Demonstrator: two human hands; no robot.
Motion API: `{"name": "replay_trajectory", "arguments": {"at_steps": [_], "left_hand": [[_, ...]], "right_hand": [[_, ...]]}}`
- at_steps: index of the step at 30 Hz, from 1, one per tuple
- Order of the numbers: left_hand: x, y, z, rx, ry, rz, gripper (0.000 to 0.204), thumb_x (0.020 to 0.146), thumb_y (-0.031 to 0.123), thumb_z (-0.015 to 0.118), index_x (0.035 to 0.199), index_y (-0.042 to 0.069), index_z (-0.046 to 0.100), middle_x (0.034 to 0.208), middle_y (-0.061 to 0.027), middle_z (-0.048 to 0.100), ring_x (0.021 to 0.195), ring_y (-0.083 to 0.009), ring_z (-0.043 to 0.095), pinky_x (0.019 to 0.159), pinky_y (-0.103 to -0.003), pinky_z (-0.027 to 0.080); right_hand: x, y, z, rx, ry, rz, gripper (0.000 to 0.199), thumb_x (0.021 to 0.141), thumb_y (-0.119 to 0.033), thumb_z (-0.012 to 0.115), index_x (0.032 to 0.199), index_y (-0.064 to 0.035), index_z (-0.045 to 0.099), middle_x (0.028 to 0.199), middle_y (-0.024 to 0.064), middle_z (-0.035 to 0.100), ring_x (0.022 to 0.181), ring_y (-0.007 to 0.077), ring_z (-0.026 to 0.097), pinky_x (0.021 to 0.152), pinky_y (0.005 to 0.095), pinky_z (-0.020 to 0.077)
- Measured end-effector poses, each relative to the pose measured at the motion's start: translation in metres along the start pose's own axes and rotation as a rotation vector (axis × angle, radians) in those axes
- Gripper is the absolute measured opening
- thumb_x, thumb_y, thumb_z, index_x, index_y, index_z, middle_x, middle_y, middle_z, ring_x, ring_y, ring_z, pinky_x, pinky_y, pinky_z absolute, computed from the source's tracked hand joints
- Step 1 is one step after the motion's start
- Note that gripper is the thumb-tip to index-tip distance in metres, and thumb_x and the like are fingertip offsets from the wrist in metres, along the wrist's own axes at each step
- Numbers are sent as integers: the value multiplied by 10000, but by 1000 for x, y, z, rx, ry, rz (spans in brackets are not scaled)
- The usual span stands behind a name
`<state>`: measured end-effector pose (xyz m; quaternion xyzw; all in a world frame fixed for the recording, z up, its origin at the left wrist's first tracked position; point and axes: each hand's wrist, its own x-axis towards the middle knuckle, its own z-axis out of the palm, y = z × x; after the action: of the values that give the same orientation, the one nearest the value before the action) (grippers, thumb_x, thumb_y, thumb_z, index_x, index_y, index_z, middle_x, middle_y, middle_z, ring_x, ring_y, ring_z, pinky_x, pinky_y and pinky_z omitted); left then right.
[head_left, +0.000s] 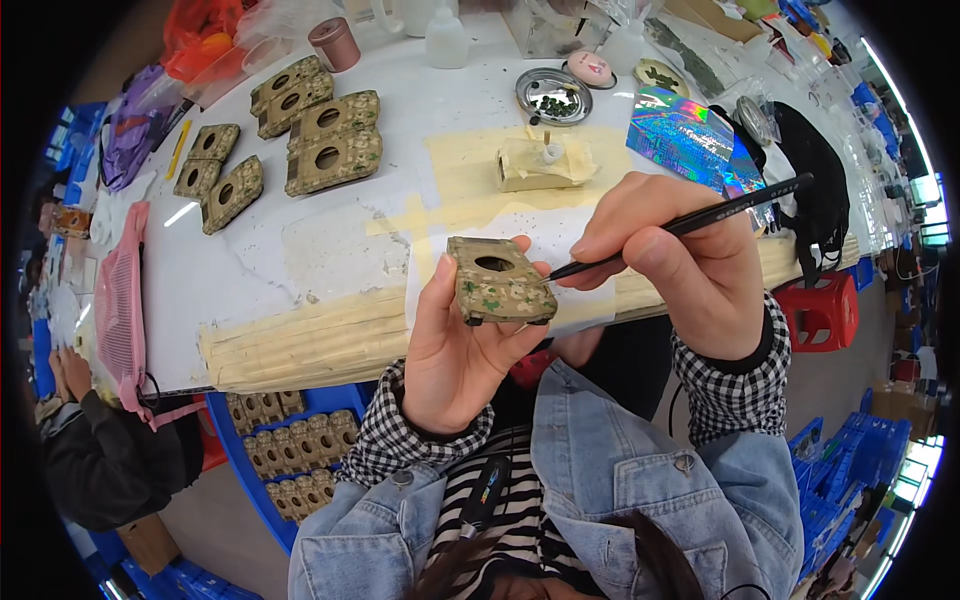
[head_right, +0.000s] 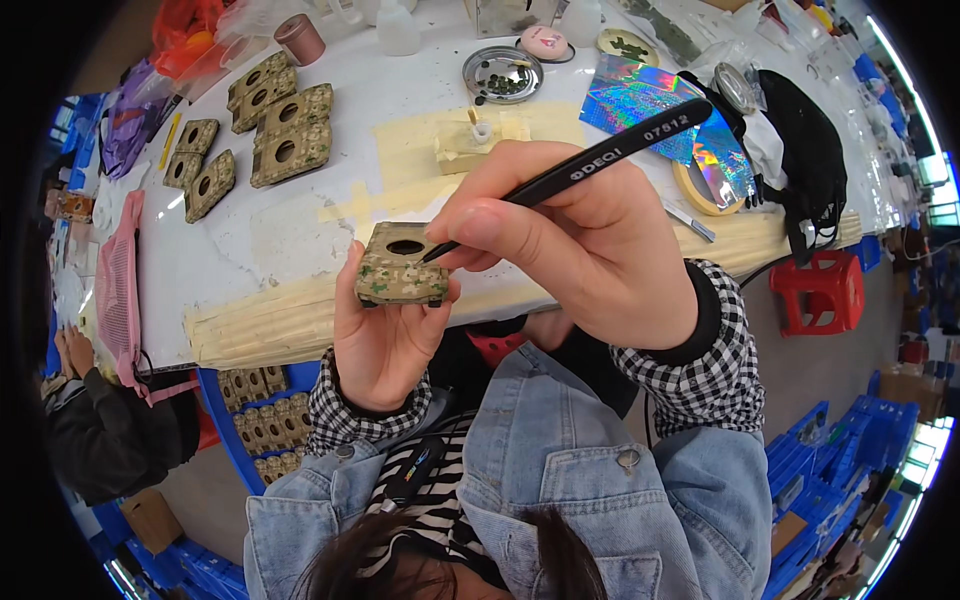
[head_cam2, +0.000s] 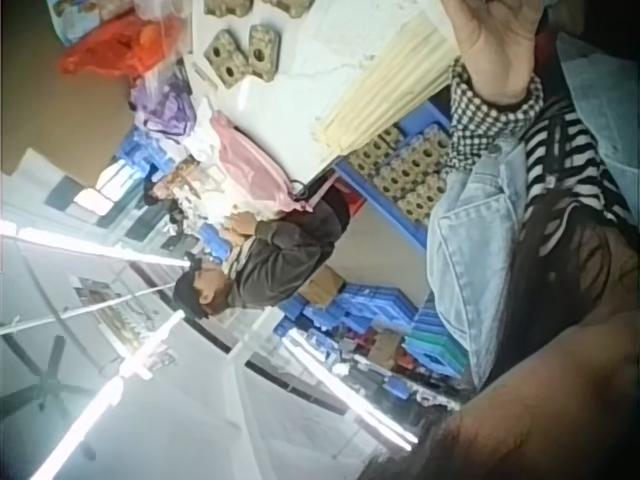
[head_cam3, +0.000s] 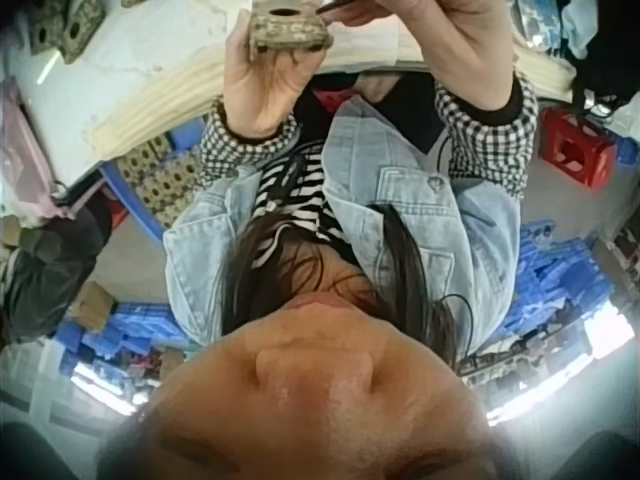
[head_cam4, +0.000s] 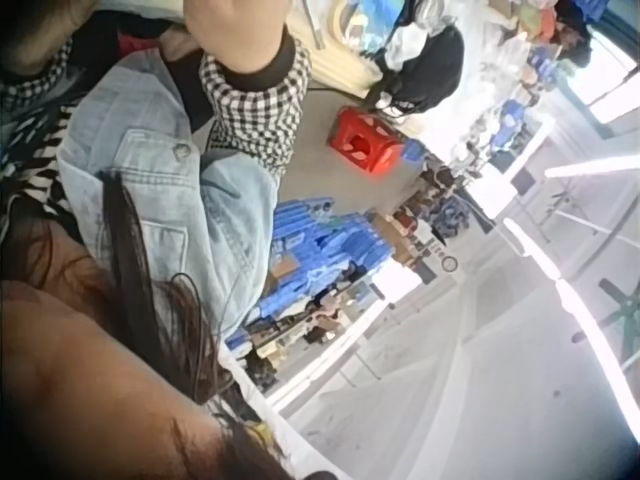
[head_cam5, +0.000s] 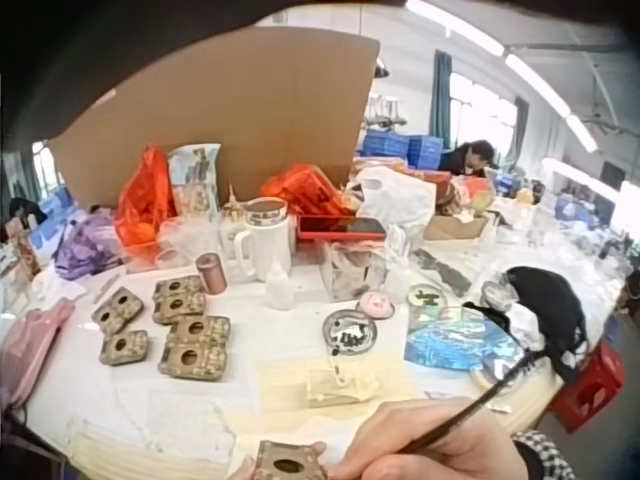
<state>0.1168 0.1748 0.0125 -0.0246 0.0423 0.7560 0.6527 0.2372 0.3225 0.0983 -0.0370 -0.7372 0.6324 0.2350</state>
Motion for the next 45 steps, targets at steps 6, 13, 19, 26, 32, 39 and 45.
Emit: {"name": "replay_trajectory", "arguments": {"at_steps": [6, 13, 19, 26, 32, 39, 45], "left_hand": [[-2, 0, 2, 77, 0, -8, 547, 964, 444, 314, 1285, 8, 391, 1157, -176, 552, 1053, -276, 579, 849, -352, 549], [-2, -1, 0, 95, -25, -14, 565, 970, 443, 287, 1311, -2, 359, 1179, -170, 535, 1066, -231, 579, 848, -331, 550], [-2, -1, -1, 71, -42, -17, 566, 971, 442, 287, 1316, -2, 350, 1189, -152, 533, 1067, -237, 578, 846, -344, 553], [-2, -2, 0, 54, -83, 43, 555, 975, 419, 279, 1364, 23, 275, 1283, -181, 447, 1096, -268, 557, 870, -370, 541], [0, -4, -2, 107, -124, 107, 551, 977, 387, 286, 1401, 48, 196, 1328, -202, 394, 1150, -292, 512, 927, -406, 501], [1, -7, 0, 194, -102, 183, 541, 980, 360, 290, 1420, 80, 147, 1359, -183, 374, 1223, -305, 441, 1016, -443, 407], [1, -7, -1, 166, -125, 155, 544, 979, 354, 296, 1425, 86, 139, 1367, -177, 370, 1238, -312, 423, 1038, -452, 374]], "right_hand": [[7, 2, 1, -13, -98, 42, 276, 947, -172, 464, 929, 79, 578, 857, 124, 551, 772, 183, 627, 685, 253, 546], [7, 4, 6, 69, -51, 81, 203, 933, -129, 513, 928, 56, 595, 806, 56, 604, 756, 118, 636, 665, 218, 524], [5, 5, 9, 91, -13, 111, 216, 939, -142, 503, 932, 55, 592, 810, 75, 618, 758, 125, 645, 663, 223, 534], [-1, 5, 16, 134, 208, 170, 290, 957, -202, 470, 929, 61, 588, 829, 114, 648, 744, 159, 665, 648, 241, 548], [-5, 3, 27, -27, 392, 121, 361, 985, -229, 383, 877, 62, 567, 774, 136, 636, 673, 182, 656, 601, 248, 524], [-17, 17, 35, 17, 383, -37, 268, 959, -156, 463, 924, 76, 591, 893, 148, 654, 826, 169, 628, 762, 272, 497], [-18, 19, 36, 20, 380, -5, 261, 957, -149, 465, 932, 77, 591, 887, 144, 655, 821, 162, 624, 762, 267, 495]]}}
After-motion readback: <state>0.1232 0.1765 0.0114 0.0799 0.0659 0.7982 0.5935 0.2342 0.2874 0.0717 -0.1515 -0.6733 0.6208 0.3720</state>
